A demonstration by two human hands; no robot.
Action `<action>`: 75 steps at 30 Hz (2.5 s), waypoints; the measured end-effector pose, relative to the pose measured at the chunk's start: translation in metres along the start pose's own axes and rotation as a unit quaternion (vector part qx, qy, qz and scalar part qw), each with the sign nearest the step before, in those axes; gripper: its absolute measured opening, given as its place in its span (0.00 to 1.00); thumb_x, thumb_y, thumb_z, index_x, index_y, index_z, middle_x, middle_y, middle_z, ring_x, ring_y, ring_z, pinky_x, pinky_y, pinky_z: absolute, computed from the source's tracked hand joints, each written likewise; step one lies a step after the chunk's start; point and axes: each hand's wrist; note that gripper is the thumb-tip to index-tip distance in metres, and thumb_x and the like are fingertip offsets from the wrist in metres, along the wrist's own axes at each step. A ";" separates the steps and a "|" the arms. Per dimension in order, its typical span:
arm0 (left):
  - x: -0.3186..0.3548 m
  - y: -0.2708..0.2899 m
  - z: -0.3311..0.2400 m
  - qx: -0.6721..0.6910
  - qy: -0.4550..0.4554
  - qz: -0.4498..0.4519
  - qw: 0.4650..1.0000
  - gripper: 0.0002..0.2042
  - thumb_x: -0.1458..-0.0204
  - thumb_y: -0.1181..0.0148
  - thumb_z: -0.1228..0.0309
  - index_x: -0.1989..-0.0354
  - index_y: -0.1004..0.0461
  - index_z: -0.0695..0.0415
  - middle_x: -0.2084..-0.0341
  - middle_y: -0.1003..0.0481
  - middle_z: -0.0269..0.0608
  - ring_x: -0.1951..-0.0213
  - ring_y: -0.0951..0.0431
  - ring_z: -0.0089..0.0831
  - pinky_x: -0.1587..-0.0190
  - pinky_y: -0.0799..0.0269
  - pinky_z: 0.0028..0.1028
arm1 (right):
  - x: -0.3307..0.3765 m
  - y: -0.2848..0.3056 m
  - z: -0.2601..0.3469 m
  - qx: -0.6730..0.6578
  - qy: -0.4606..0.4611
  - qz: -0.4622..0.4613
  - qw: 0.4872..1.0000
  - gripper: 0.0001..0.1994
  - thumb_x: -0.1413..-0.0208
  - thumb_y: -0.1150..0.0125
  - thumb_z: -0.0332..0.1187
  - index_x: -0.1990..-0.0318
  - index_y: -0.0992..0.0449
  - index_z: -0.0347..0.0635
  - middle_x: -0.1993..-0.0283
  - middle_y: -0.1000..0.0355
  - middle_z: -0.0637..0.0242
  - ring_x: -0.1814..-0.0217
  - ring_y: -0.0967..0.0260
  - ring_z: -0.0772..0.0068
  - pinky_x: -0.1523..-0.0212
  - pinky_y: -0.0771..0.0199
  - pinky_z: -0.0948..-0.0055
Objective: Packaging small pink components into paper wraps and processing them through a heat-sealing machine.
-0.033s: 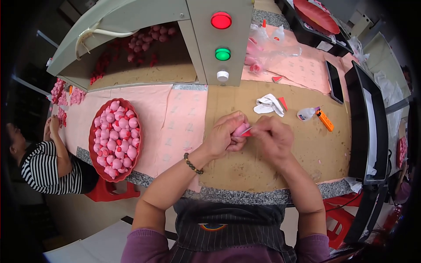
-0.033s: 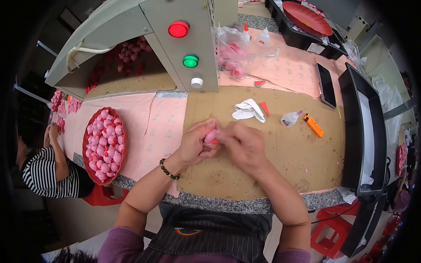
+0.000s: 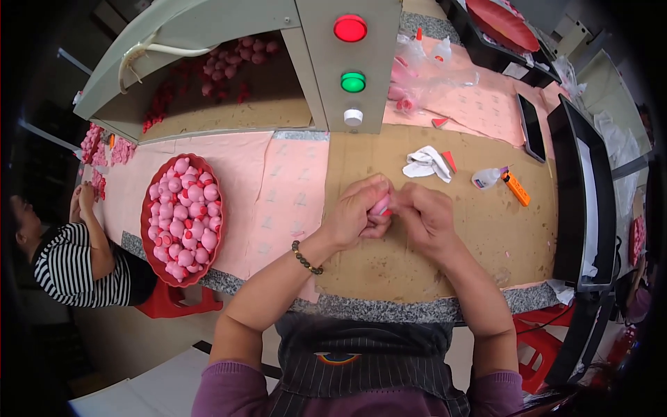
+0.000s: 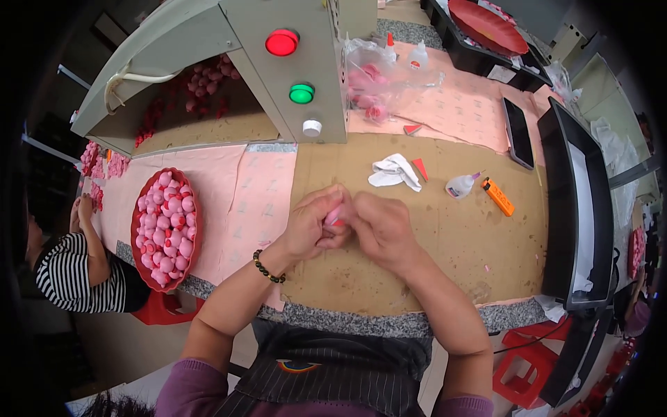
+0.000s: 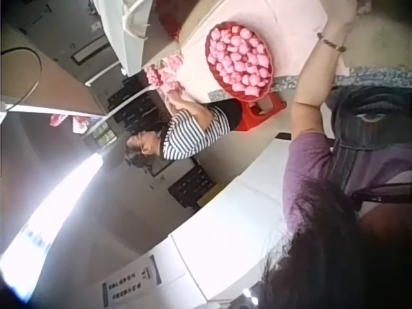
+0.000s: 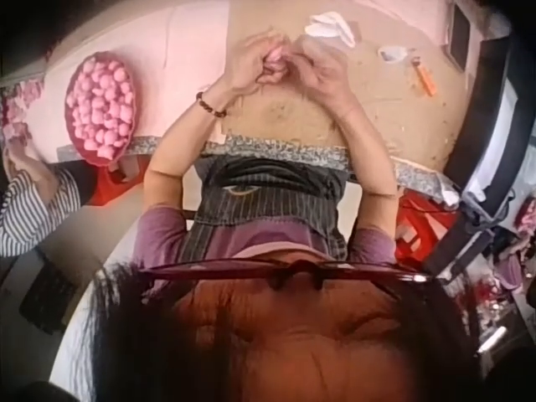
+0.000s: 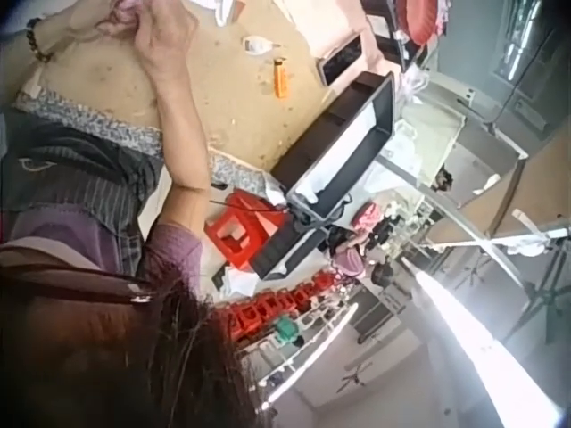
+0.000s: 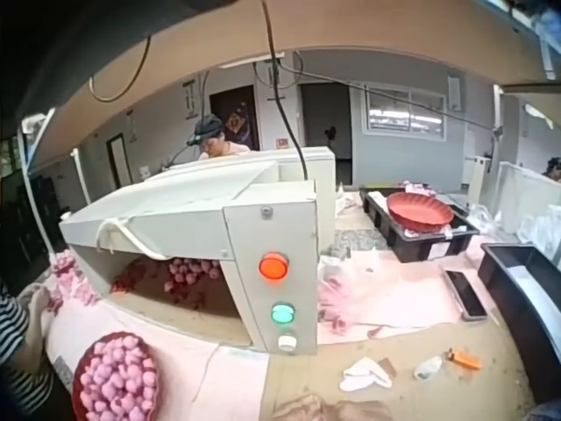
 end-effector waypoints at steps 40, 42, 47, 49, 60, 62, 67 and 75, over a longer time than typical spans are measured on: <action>-0.007 0.022 0.003 0.101 -0.123 0.065 0.985 0.12 0.50 0.44 0.78 0.56 0.31 0.59 0.51 0.32 0.49 0.54 0.26 0.35 0.55 0.27 0.28 | -0.003 0.008 -0.017 -0.196 -0.187 -0.009 0.963 0.04 0.46 0.49 0.21 0.71 0.33 0.39 0.76 0.36 0.77 0.77 0.44 0.91 0.76 0.46 0.88; -0.007 0.022 0.003 0.114 -0.123 0.064 0.984 0.12 0.50 0.44 0.79 0.56 0.31 0.59 0.51 0.32 0.49 0.54 0.26 0.35 0.54 0.27 0.29 | -0.004 0.007 -0.016 -0.192 -0.182 -0.009 0.964 0.04 0.46 0.49 0.21 0.70 0.33 0.39 0.76 0.36 0.77 0.77 0.44 0.91 0.76 0.46 0.88; -0.005 0.017 0.001 0.115 -0.114 0.054 0.985 0.14 0.50 0.44 0.79 0.54 0.32 0.60 0.52 0.30 0.47 0.56 0.25 0.36 0.53 0.27 0.29 | -0.003 0.009 -0.017 -0.183 -0.191 -0.010 0.964 0.03 0.46 0.48 0.21 0.70 0.33 0.39 0.77 0.36 0.76 0.76 0.44 0.91 0.76 0.46 0.88; -0.004 0.016 0.002 0.098 -0.109 0.047 0.988 0.15 0.51 0.43 0.80 0.53 0.33 0.61 0.53 0.30 0.46 0.56 0.25 0.36 0.53 0.27 0.29 | -0.002 0.008 -0.018 -0.185 -0.190 -0.014 0.964 0.03 0.45 0.48 0.22 0.70 0.33 0.39 0.77 0.36 0.76 0.77 0.44 0.91 0.77 0.46 0.88; -0.005 0.014 0.001 0.035 -0.120 0.009 0.992 0.19 0.55 0.42 0.85 0.52 0.33 0.63 0.53 0.30 0.46 0.53 0.26 0.39 0.50 0.28 0.31 | -0.004 0.008 -0.019 -0.176 -0.185 -0.051 0.965 0.05 0.42 0.52 0.25 0.62 0.30 0.35 0.77 0.34 0.72 0.83 0.45 0.87 0.83 0.46 0.86; -0.006 0.015 0.002 0.032 -0.124 -0.003 0.992 0.19 0.56 0.42 0.87 0.53 0.33 0.63 0.52 0.31 0.47 0.53 0.26 0.40 0.50 0.27 0.30 | -0.004 0.009 -0.021 -0.160 -0.188 -0.036 0.968 0.05 0.42 0.52 0.25 0.63 0.29 0.35 0.78 0.35 0.72 0.83 0.45 0.86 0.83 0.46 0.86; -0.005 0.010 0.004 -0.024 -0.151 -0.028 0.988 0.18 0.56 0.42 0.87 0.54 0.33 0.64 0.54 0.30 0.48 0.55 0.25 0.38 0.52 0.26 0.30 | -0.004 0.010 -0.022 -0.176 -0.193 -0.060 0.963 0.05 0.41 0.52 0.27 0.64 0.30 0.36 0.79 0.36 0.72 0.83 0.45 0.85 0.82 0.45 0.85; -0.004 0.007 0.000 -0.087 -0.113 -0.061 0.988 0.18 0.56 0.40 0.84 0.55 0.34 0.65 0.58 0.28 0.47 0.64 0.23 0.31 0.60 0.22 0.28 | -0.005 0.012 -0.009 -0.234 -0.165 -0.085 0.954 0.05 0.41 0.52 0.27 0.64 0.30 0.36 0.79 0.36 0.70 0.81 0.43 0.83 0.81 0.43 0.85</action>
Point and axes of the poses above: each hand's wrist, its own x-axis away from the middle knuckle, its own y-axis out of the back of the hand, z = x × y
